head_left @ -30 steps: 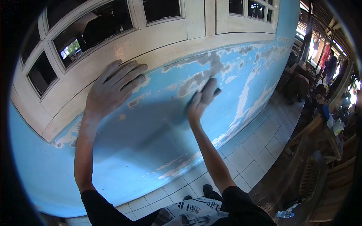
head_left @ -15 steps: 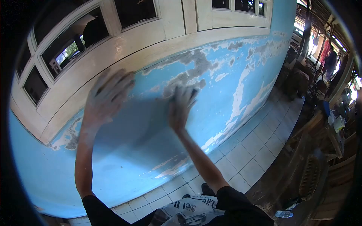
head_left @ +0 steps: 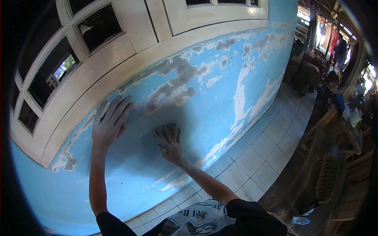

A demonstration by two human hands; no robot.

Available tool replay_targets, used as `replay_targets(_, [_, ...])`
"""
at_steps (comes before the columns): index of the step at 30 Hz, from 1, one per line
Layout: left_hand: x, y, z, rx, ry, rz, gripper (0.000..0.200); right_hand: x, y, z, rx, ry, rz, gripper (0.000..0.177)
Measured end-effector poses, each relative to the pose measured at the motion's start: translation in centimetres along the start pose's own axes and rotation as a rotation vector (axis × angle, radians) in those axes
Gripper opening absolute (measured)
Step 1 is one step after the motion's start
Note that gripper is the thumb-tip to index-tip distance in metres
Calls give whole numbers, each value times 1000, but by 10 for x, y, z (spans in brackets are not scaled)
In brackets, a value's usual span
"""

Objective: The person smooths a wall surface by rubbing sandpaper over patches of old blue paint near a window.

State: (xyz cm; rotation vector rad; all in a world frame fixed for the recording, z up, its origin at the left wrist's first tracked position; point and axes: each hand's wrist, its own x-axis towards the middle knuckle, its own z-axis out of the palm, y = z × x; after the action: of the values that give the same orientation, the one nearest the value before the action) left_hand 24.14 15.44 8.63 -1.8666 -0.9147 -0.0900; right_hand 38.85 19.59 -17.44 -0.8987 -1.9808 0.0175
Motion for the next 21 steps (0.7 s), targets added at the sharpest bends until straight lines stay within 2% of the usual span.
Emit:
replay_targets(1, [0,0,0,-8,11,-3,59,1,9,3,8,2,-2,61])
replay_targets(3, [-2,-1,0,-12,9,-9,59,28,27,-19,-112,247,-23,57])
replay_targets(5, [-2,-1,0,3,10,-14,60,72,41,-45,28,418,247,56])
replay_targets(7, [-1,1,-2,-14,2,-30,61,116,53,-102,63,413,434,55])
replay_targets(8, [0,2,-4,-36,-1,-41,61,123,62,-111,69,412,431,55])
replay_targets(10, [0,4,-5,-30,-6,-49,61,130,74,-123,270,617,374,55])
replay_targets(12, [1,5,-4,-28,-1,-54,62,118,69,-115,301,599,366,53])
replay_targets(14, [1,4,-2,-1,21,-50,61,90,63,-85,154,448,307,53])
replay_targets(15, [1,5,-2,2,28,-47,61,74,58,-78,151,455,306,53])
replay_targets(17, [1,4,-3,7,11,-47,60,56,44,-75,133,250,270,53])
replay_targets(21, [0,4,-2,37,21,-34,59,105,59,-109,118,311,350,53])
